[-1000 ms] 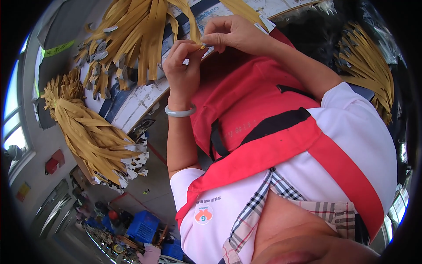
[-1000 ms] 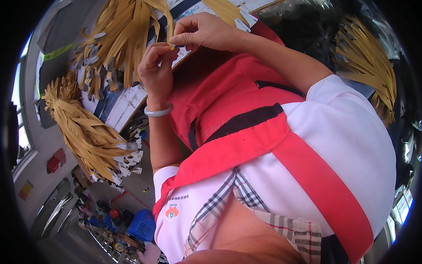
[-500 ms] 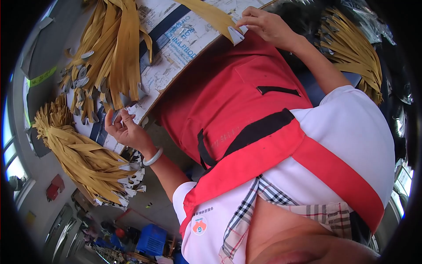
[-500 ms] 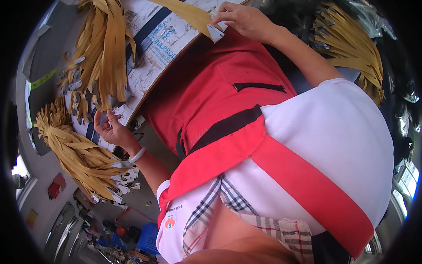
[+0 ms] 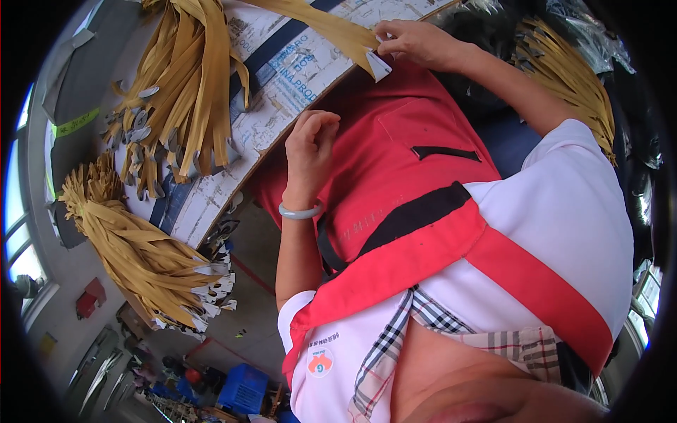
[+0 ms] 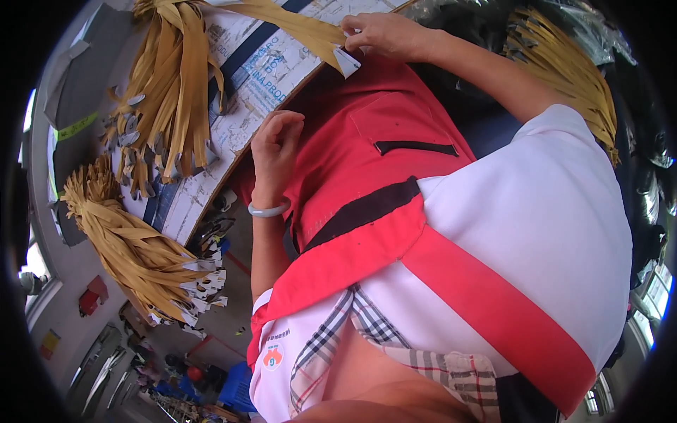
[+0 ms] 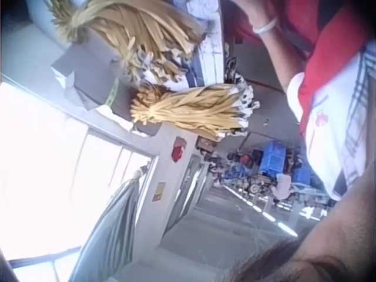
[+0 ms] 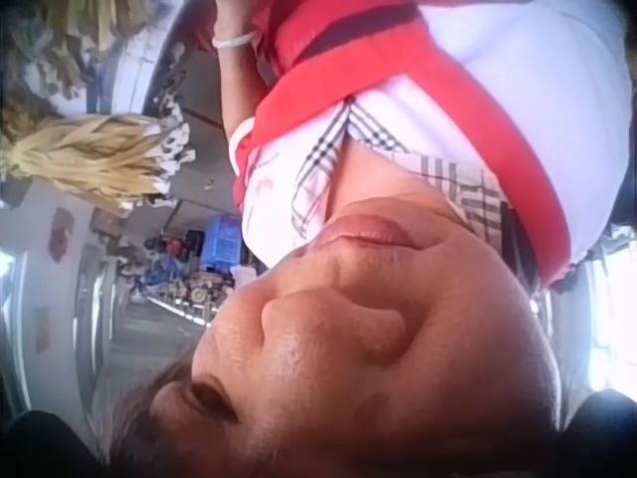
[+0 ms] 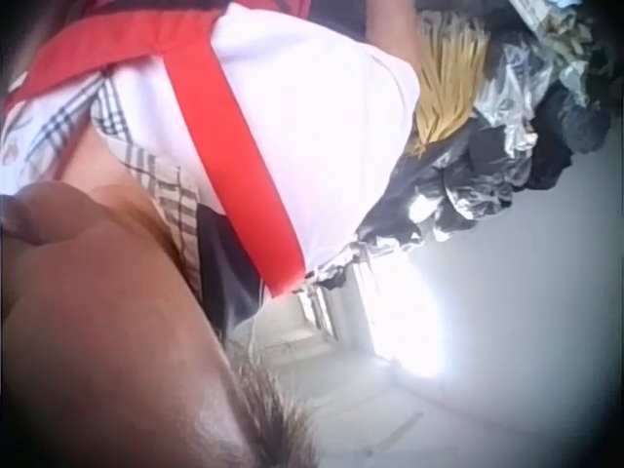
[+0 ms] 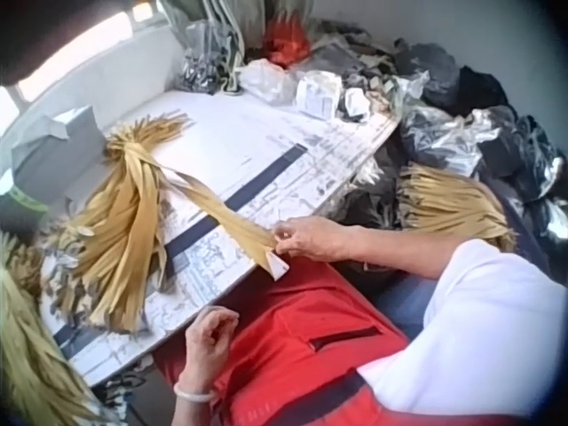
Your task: Assembling plastic clips and components onto yellow nylon straps at a factory workbench.
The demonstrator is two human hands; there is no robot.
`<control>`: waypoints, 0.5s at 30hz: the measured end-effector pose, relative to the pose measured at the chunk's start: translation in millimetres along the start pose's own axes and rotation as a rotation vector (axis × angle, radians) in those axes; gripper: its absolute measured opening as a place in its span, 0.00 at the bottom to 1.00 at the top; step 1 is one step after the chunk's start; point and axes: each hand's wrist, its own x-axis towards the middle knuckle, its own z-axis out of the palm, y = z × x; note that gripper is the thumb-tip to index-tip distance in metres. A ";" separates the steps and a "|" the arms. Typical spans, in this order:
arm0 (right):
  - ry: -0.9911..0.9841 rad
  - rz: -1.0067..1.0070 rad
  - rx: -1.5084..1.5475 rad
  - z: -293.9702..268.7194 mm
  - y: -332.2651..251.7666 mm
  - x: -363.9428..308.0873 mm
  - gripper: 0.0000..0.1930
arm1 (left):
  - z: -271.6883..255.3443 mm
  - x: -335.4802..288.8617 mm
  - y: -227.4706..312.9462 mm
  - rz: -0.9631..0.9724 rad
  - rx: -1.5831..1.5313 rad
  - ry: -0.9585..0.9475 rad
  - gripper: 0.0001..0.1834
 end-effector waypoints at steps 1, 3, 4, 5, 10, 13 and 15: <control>0.026 -0.035 -0.072 1.5 2.4 -2.6 0.04 | 1.0 -0.1 -0.2 0.001 0.004 -0.006 0.06; -0.043 -0.009 -0.008 -2.0 9.5 -2.9 0.06 | 3.6 -2.3 -4.2 -0.040 -0.017 -0.055 0.05; -0.116 0.013 0.054 -5.8 11.9 -1.6 0.07 | 5.2 -3.7 -6.7 -0.039 -0.017 -0.057 0.05; -0.115 0.014 0.053 -9.1 13.6 -0.4 0.07 | 6.8 -5.0 -9.1 -0.036 -0.020 -0.073 0.05; -0.125 -0.037 0.083 -18.1 15.1 10.8 0.07 | 16.3 9.4 3.1 -0.017 -0.065 -0.092 0.05; -0.198 -0.061 0.127 -10.3 14.2 10.2 0.07 | 21.5 15.0 3.1 -0.034 -0.109 -0.089 0.05; -0.226 -0.095 0.093 -13.4 18.2 7.9 0.07 | 23.0 15.5 4.7 -0.052 -0.111 -0.091 0.05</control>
